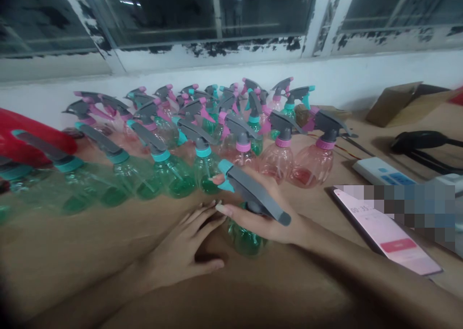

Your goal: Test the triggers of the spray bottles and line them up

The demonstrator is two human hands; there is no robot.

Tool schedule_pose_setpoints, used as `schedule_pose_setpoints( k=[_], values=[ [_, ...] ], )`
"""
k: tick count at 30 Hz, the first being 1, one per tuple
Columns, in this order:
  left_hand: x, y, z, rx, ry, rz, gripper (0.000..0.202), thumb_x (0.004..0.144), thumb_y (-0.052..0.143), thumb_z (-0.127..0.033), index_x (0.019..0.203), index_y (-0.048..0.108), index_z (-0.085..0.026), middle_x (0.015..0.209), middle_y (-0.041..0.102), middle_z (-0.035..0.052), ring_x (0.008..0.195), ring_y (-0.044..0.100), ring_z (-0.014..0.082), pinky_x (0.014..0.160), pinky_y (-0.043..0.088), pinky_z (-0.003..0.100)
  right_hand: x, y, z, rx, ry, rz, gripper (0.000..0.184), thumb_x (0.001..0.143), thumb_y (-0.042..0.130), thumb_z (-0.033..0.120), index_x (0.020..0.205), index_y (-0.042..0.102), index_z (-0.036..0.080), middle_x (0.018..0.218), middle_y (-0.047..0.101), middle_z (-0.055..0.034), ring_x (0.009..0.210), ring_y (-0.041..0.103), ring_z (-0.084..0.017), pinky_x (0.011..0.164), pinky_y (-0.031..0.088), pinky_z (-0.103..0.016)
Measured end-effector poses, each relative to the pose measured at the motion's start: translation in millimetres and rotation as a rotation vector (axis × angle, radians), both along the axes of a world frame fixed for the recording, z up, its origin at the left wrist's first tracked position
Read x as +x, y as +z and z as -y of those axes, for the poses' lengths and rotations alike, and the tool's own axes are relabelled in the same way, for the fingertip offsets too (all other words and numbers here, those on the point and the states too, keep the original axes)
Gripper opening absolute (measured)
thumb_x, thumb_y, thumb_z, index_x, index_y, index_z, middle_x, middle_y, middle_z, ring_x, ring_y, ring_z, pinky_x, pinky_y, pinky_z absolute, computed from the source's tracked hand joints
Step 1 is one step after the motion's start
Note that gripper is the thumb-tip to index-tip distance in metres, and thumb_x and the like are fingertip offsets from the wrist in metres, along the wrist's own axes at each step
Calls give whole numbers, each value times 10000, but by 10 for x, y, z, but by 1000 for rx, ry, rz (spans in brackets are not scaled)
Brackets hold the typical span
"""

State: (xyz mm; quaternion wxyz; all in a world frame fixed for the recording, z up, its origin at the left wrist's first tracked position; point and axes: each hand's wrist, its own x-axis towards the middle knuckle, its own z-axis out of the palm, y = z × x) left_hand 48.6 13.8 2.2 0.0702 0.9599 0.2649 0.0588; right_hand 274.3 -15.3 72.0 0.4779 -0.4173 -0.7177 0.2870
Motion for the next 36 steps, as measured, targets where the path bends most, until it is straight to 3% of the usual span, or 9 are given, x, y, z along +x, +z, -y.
schedule_pose_setpoints(
  k=[5,9,13,18,22,25,31,36],
  values=[
    [5,11,-5,2,-12,-10,749,843,517,-630,1388,387,-134,1500,265,144,1374,218,312,1085,239,489,15,37,-1,-30,38,26,321,782,661,297,1099,612,298,1024,696,-16,925,664,-244,860,547,-408],
    [1,15,-6,12,-11,-5,748,852,503,-630,1394,377,-131,1494,280,142,1374,222,306,1086,240,483,52,-16,-8,-54,-2,94,118,822,618,353,919,616,286,881,684,0,734,664,-195,652,570,-334],
    [-5,4,-7,11,-19,17,731,854,501,-628,1384,390,-136,1491,287,141,1379,210,303,1089,236,484,65,-82,-5,-65,-61,111,159,835,581,439,855,609,284,738,664,18,598,633,-174,554,545,-323],
    [4,17,-6,-3,-13,16,744,839,538,-613,1381,395,-123,1478,312,148,1365,243,314,1087,243,484,46,-37,25,-87,-29,76,264,809,621,422,1041,646,298,883,713,-12,847,688,-229,779,570,-375],
    [10,29,-3,-11,-4,5,743,844,517,-626,1382,397,-127,1478,315,144,1355,262,320,1084,239,495,36,-14,50,-85,-23,43,375,822,608,407,1182,603,302,916,718,-29,796,694,-230,795,571,-403],
    [8,28,0,-20,-4,7,735,850,506,-627,1386,392,-137,1477,319,140,1352,269,322,1085,234,495,34,-14,54,-89,9,16,373,823,621,351,1193,597,308,982,714,-26,948,672,-238,902,530,-397],
    [9,27,2,-27,0,28,729,837,530,-623,1389,388,-170,1472,334,126,1352,273,321,1082,240,496,41,-20,37,-78,9,18,387,827,615,357,1208,589,300,962,716,-37,927,677,-250,837,563,-405],
    [17,39,-3,-10,-9,10,730,845,534,-607,1379,400,-128,1471,331,138,1360,255,316,1092,232,480,41,-21,34,-67,36,3,386,832,615,326,1217,583,301,986,710,-29,979,663,-240,918,524,-405]
  ],
)
